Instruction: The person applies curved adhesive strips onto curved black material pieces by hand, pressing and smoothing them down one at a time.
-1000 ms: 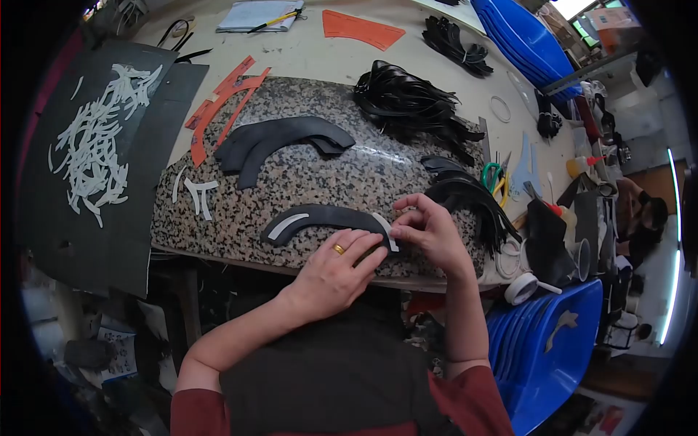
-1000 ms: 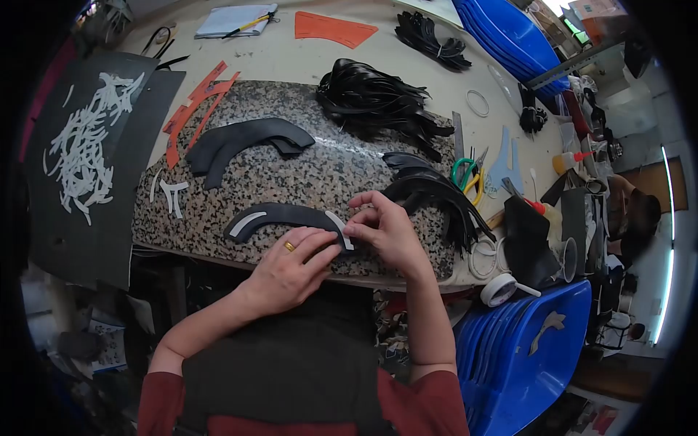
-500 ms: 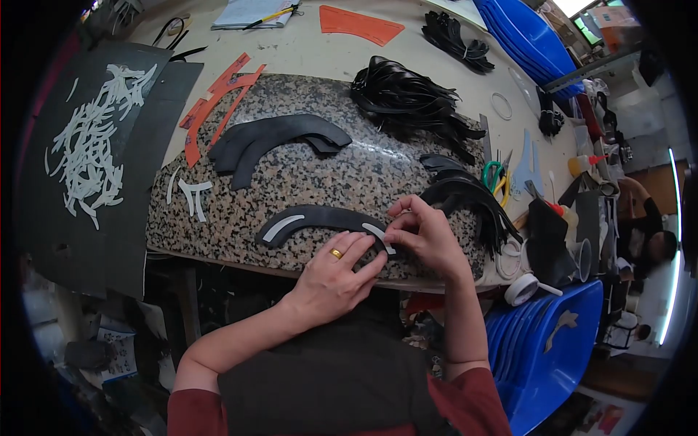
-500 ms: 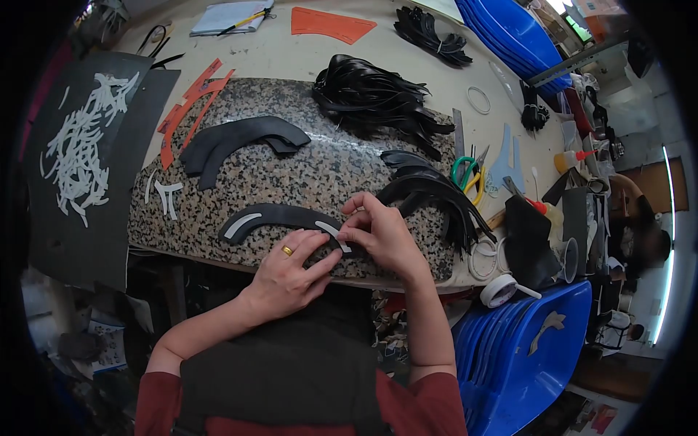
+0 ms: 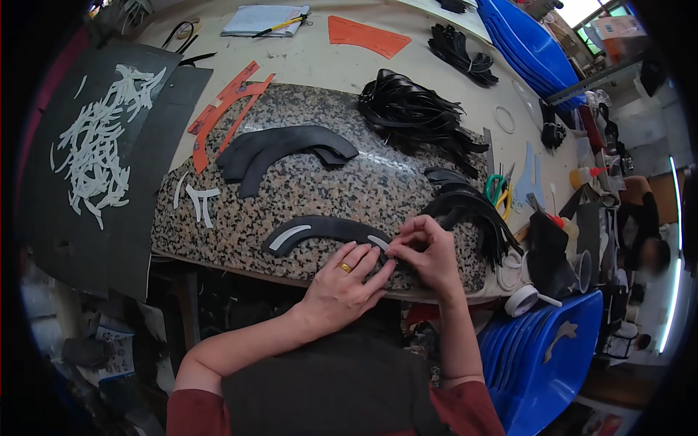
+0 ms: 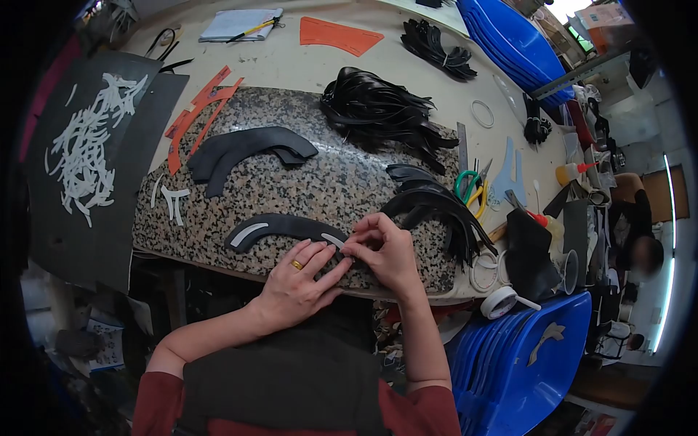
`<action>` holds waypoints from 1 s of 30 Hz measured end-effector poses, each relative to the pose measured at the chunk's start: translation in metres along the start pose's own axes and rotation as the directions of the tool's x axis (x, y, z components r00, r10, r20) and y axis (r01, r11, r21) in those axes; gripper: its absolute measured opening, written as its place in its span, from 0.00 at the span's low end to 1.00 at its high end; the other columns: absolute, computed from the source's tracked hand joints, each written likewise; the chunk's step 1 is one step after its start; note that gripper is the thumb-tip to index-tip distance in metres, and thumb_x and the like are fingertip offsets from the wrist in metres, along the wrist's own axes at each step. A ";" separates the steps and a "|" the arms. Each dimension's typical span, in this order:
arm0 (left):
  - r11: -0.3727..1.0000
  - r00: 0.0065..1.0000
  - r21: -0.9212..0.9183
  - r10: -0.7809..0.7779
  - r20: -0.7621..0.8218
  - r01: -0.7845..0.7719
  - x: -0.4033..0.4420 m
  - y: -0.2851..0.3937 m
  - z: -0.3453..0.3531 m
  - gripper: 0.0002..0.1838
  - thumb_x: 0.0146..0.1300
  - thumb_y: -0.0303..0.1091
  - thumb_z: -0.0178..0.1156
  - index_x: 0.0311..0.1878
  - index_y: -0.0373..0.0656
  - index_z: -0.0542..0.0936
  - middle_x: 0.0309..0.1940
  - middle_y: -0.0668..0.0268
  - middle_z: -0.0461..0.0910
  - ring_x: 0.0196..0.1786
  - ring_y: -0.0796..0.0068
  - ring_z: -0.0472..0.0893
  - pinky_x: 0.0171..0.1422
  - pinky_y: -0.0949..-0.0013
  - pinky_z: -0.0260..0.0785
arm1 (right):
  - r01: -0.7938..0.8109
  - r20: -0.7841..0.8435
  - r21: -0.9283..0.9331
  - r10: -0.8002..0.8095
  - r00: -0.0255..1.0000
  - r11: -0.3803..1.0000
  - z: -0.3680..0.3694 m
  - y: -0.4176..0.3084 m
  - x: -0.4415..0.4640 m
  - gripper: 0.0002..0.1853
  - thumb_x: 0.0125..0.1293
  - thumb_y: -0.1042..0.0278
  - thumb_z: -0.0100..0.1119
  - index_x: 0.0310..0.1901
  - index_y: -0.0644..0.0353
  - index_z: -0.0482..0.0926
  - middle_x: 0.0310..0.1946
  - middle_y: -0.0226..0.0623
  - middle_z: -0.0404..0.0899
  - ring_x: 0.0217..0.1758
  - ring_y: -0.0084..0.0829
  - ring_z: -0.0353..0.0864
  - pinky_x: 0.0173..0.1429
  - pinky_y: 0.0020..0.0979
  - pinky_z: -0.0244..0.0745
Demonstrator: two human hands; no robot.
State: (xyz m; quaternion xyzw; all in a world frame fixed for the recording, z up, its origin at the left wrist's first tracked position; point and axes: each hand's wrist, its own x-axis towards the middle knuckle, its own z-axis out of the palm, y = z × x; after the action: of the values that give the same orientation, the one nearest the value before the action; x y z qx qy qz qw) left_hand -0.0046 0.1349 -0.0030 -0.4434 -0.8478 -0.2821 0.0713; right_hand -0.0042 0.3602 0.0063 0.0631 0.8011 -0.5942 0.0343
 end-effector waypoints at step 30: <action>1.000 0.992 0.001 -0.019 0.121 0.019 0.028 -0.022 -0.027 0.27 0.67 0.59 0.68 0.61 0.53 0.82 0.67 0.51 0.67 0.68 0.45 0.68 0.68 0.48 0.67 | 0.445 0.235 -0.890 -0.737 0.633 0.098 -0.001 -0.061 0.191 0.06 0.64 0.75 0.64 0.42 0.63 0.83 0.47 0.38 0.81 0.53 0.42 0.80 0.58 0.41 0.78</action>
State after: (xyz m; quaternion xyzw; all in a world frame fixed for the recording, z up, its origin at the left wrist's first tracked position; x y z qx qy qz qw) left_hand -0.0420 0.1310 0.0208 -0.4517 -0.8546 -0.2556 0.0172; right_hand -0.2017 0.3555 0.0394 -0.2162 0.9316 -0.0093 -0.2919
